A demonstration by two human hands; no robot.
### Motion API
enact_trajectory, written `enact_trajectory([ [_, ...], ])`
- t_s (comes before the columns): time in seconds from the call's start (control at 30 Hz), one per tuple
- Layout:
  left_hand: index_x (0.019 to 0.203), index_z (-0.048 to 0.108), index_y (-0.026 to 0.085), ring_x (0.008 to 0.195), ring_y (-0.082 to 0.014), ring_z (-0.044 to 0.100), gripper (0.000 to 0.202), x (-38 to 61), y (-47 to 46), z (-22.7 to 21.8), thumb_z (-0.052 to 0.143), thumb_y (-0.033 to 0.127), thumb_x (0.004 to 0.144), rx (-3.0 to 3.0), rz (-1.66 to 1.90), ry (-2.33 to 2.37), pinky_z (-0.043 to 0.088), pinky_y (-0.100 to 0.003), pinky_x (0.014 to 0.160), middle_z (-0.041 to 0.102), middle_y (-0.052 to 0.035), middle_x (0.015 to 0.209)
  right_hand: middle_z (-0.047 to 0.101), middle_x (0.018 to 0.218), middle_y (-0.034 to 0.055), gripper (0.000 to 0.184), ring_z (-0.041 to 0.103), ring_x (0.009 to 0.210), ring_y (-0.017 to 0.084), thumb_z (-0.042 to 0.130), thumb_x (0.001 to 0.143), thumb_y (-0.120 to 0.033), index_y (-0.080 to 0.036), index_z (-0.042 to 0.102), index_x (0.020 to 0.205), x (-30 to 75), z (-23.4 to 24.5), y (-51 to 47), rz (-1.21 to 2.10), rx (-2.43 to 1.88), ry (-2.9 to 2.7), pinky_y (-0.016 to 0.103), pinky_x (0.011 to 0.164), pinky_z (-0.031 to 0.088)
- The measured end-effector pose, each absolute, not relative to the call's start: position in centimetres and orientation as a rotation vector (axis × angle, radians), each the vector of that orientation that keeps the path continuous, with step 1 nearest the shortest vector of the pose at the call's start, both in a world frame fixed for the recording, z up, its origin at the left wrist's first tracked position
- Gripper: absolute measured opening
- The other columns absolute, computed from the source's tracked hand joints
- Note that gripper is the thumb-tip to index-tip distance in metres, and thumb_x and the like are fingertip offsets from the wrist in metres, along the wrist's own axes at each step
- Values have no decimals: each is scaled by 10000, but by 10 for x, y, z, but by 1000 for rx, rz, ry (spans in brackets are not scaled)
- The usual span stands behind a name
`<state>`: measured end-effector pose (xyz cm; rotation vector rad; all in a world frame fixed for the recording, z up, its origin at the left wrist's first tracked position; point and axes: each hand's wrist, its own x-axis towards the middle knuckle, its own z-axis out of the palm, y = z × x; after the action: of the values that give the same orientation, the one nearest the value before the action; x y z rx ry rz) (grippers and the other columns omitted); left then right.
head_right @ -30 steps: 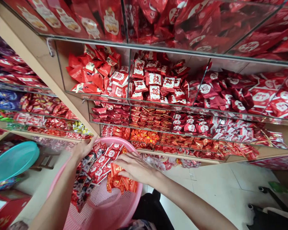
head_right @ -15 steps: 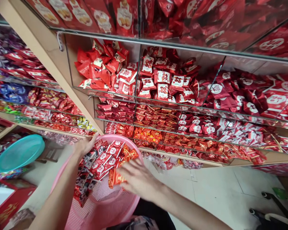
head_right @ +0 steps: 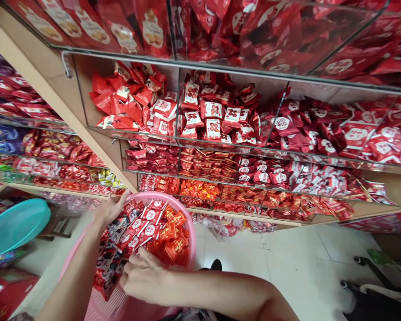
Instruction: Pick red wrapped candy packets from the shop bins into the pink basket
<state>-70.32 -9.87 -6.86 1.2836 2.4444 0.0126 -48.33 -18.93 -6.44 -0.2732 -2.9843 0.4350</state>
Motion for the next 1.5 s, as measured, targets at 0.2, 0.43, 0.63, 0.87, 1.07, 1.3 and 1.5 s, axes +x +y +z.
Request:
enact_trajectory([
  [0.2, 997, 683, 145, 1029, -384, 578, 934, -705, -101, -68, 80, 791, 696, 1242, -22, 2452, 409, -473, 869, 659, -220, 1034, 608, 1070, 59, 388, 505, 1017, 199, 510, 870, -362, -211, 487, 1226, -415, -14, -142, 692, -747, -2777, 369, 912, 391],
  [0.43, 965, 696, 125, 1018, -401, 577, 941, -705, -98, -71, 104, 802, 688, 1237, 27, 2463, 416, -485, 839, 659, -237, 1018, 553, 1250, 55, 409, 477, 1162, 219, 482, 888, -343, -280, 438, 1290, -363, -40, -118, 838, -1136, -2450, 422, 980, 376],
  [0.63, 999, 690, 144, 1006, -403, 584, 927, -702, -91, -70, 116, 802, 685, 1262, 30, 2457, 421, -490, 823, 667, -228, 1006, 552, 1254, 67, 419, 483, 1172, 208, 467, 895, -336, -263, 417, 1305, -375, -55, -126, 731, -1079, -2481, 414, 1012, 364],
  [0.87, 1093, 650, 121, 1085, -410, 540, 968, -703, -86, -72, 118, 814, 676, 1228, 13, 2435, 395, -500, 879, 630, -246, 1096, 525, 1275, 58, 412, 459, 1174, 214, 477, 884, -267, -254, 436, 1294, -364, -65, -125, 799, -1068, -2575, 448, 1036, 324],
  [1.07, 1104, 652, 161, 1075, -411, 545, 915, -705, -81, -76, 123, 788, 698, 1259, -3, 2419, 399, -502, 863, 639, -235, 1085, 515, 1260, 56, 399, 467, 1170, 187, 454, 850, -192, -259, 488, 1242, -351, -72, -111, 924, -1025, -2328, 365, 999, 379],
  [1.3, 1025, 675, 147, 1027, -403, 575, 917, -704, -81, -74, 111, 791, 696, 1282, 0, 2412, 412, -488, 846, 661, -233, 1023, 521, 1174, 99, 423, 567, 1008, 176, 384, 814, -112, -176, 482, 1221, -322, -142, -30, 604, -1543, -2049, 339, 903, 459],
  [1.5, 981, 682, 141, 1010, -395, 585, 871, -702, -86, -63, 107, 746, 731, 1299, -41, 2436, 410, -482, 854, 671, -223, 994, 450, 1330, 129, 645, 477, 1166, 216, 389, 749, 28, -193, 348, 1353, -315, -167, 34, 353, -1806, -2510, 350, 960, 388],
])
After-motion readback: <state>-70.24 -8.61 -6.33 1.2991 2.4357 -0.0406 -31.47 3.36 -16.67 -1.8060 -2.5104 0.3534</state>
